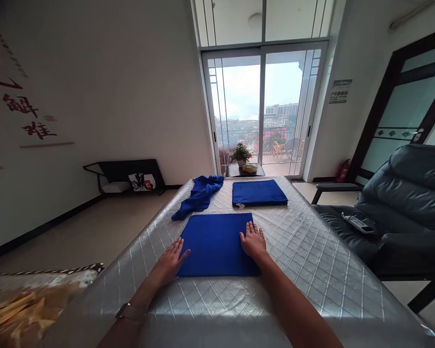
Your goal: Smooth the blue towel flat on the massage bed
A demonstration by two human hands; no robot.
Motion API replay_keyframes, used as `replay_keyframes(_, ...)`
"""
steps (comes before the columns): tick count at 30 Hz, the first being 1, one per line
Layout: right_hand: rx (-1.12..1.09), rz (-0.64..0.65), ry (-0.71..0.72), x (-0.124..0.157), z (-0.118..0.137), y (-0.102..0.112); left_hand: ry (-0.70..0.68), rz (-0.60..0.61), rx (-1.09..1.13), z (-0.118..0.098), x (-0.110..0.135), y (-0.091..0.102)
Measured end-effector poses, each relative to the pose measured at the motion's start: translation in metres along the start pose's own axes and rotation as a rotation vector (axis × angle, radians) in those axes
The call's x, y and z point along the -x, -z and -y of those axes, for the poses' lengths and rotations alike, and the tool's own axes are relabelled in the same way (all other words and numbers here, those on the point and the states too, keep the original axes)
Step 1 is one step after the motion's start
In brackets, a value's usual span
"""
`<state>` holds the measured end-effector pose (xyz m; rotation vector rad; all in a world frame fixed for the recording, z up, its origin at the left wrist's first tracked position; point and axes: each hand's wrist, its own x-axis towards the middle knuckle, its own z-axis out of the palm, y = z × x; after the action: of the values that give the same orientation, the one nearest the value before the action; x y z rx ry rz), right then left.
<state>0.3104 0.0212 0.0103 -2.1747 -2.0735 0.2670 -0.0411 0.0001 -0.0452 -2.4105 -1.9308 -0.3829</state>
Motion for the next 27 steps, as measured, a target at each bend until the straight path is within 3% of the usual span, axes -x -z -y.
replay_keyframes(4,-0.014,-0.001,-0.002,0.002,0.001,0.002,0.004,0.059,0.03,0.005,-0.002,0.01)
replay_keyframes(7,-0.028,-0.003,-0.004,0.003,0.002,0.003,0.032,-0.004,-0.006,0.004,-0.008,0.016)
replay_keyframes(9,-0.038,0.0,-0.005,0.003,0.002,0.004,0.055,-0.045,-0.035,-0.011,-0.015,0.019)
replay_keyframes(12,-0.048,0.001,-0.002,0.002,0.003,0.003,-0.054,-0.004,-0.016,-0.06,-0.03,0.02)
replay_keyframes(17,-0.018,-0.017,0.014,0.0,-0.001,-0.002,-0.386,0.08,0.087,-0.173,-0.06,0.009)
replay_keyframes(20,0.017,0.005,0.055,0.0,-0.006,-0.005,-0.449,0.099,0.155,-0.214,-0.074,0.002)
replay_keyframes(23,0.017,0.017,0.052,-0.001,-0.007,-0.006,-0.388,0.126,0.173,-0.218,-0.082,-0.002)
replay_keyframes(27,-0.025,-0.005,0.02,-0.001,-0.002,-0.003,-0.282,0.138,0.114,-0.186,-0.083,-0.002)
